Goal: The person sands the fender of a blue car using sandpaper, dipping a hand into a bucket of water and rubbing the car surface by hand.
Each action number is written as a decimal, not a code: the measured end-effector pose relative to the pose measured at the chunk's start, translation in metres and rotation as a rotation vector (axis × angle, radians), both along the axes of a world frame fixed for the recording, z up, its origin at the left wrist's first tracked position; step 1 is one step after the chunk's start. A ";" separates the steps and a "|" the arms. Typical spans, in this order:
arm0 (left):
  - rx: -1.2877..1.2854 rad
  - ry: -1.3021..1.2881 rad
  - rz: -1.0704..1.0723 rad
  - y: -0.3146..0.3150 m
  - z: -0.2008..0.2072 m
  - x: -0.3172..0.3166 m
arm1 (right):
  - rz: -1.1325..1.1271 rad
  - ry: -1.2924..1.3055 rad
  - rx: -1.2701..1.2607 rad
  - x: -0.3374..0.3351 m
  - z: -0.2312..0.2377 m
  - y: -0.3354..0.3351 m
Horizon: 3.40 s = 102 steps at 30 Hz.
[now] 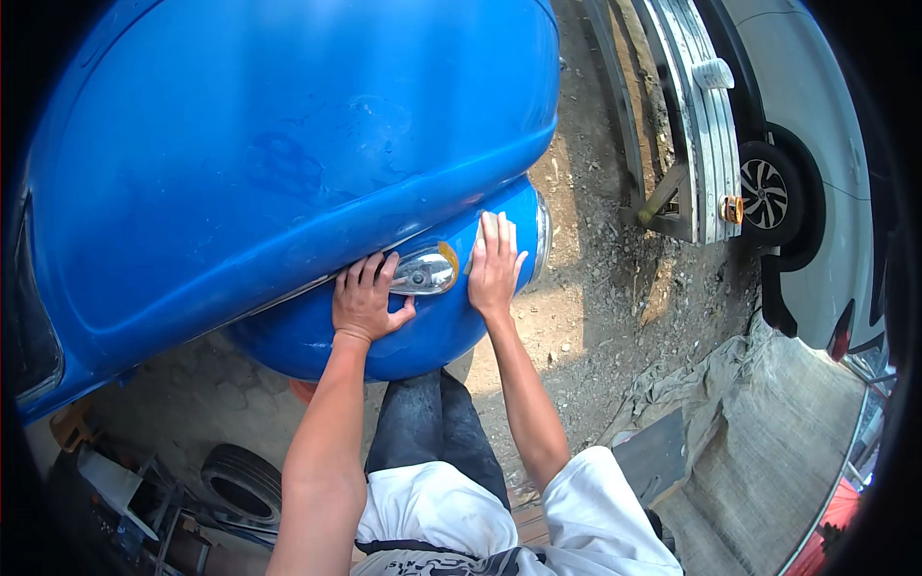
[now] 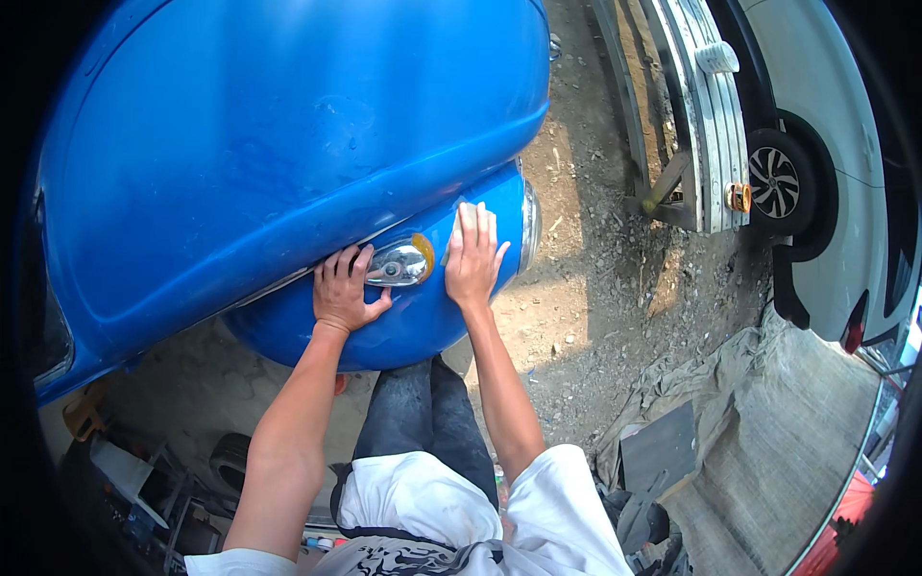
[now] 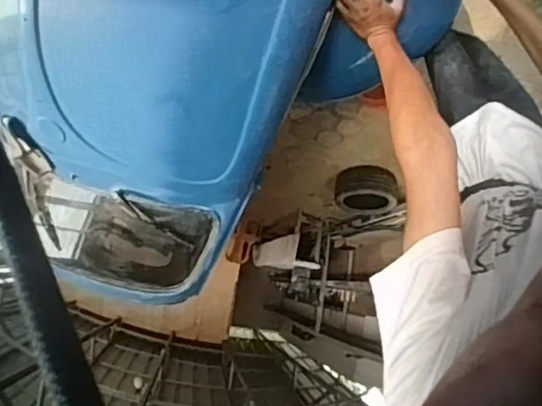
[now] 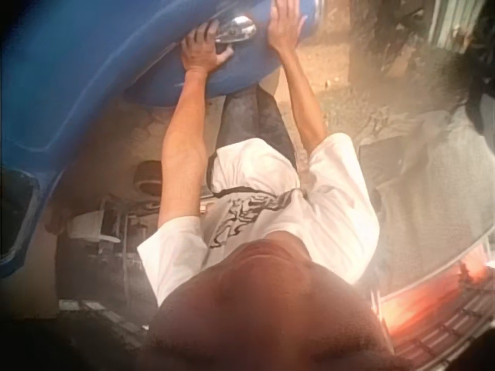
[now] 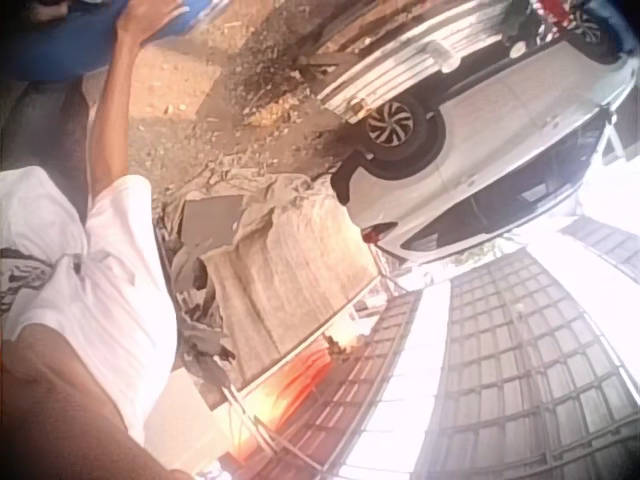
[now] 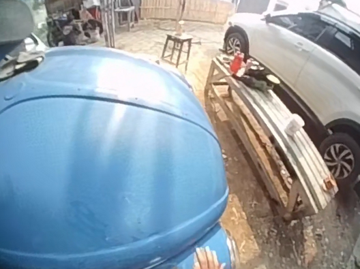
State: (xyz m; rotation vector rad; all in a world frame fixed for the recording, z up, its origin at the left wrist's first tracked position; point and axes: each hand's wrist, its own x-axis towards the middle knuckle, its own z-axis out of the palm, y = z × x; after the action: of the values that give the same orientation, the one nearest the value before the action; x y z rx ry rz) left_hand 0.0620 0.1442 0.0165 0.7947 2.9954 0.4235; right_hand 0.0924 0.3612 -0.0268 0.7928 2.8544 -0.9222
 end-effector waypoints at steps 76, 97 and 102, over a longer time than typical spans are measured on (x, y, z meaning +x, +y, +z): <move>0.045 -0.023 0.026 0.006 -0.004 0.006 | 0.024 -0.068 -0.021 0.011 0.009 -0.008; 0.069 -0.035 0.021 0.010 -0.002 0.005 | 0.274 0.156 -0.046 0.006 0.010 0.012; 0.032 -0.054 0.018 0.014 0.003 0.005 | 0.315 0.163 -0.053 0.009 0.015 0.033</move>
State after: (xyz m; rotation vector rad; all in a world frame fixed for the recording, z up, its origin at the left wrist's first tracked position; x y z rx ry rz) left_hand 0.0671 0.1579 0.0192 0.7470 2.9555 0.4863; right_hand 0.1019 0.3945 -0.0115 0.2607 2.9531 -1.0517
